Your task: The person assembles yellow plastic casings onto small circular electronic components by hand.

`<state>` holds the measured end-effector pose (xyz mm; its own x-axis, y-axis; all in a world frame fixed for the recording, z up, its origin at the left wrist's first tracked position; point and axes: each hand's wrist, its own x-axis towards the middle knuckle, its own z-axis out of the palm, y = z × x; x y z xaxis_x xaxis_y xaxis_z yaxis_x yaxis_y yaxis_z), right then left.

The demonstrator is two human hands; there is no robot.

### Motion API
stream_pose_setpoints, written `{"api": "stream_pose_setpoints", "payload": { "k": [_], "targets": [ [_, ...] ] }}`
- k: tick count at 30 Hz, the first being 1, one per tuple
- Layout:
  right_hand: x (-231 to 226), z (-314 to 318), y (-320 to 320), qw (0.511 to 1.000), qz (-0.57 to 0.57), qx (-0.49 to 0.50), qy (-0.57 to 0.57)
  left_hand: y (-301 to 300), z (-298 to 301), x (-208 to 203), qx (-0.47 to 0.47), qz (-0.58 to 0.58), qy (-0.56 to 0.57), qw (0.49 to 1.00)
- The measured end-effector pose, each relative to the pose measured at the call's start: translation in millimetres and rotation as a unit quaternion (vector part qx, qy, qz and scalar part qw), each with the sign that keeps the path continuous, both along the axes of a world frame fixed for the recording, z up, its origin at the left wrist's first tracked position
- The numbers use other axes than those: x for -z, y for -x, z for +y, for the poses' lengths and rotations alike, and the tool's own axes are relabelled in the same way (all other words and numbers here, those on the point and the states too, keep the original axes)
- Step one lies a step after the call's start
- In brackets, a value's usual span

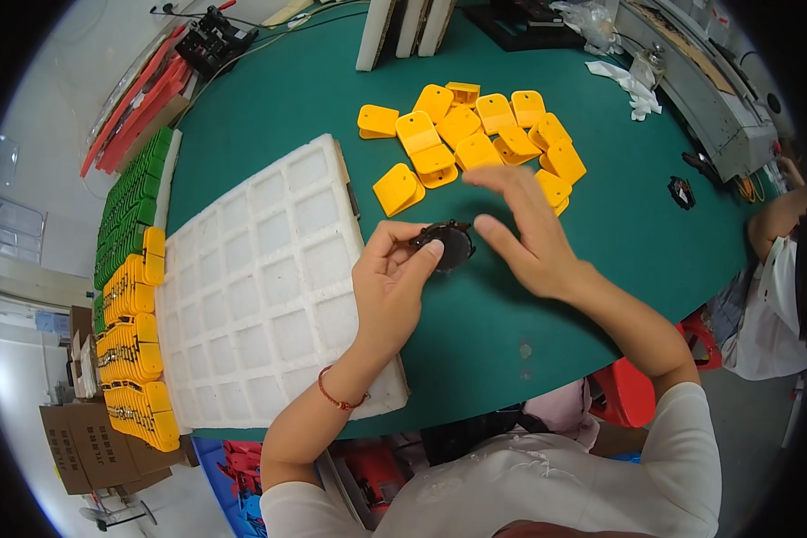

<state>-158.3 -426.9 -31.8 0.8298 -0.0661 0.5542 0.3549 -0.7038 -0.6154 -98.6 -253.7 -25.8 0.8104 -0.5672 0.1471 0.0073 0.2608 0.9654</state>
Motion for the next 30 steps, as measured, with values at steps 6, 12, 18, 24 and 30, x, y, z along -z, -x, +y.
{"api": "stream_pose_setpoints", "payload": {
  "k": [6,12,18,24,30],
  "targets": [
    [6,-29,-22,0.958,0.021,0.127,0.257,-1,-3,0,-0.010,0.014,-0.005,1.000],
    [19,-39,-28,0.950,0.080,0.115,0.280,-1,-2,-1,-0.019,0.030,-0.014,0.999],
    [14,-37,-24,0.969,0.034,0.106,0.219,-4,-2,1,-0.003,0.076,-0.010,0.997],
    [8,-30,-18,0.984,-0.029,0.065,0.164,-4,0,2,0.021,0.073,0.000,0.997],
    [13,-29,-17,0.990,-0.057,0.046,0.125,-5,2,-2,0.021,0.070,0.008,0.997]
  ]
}}
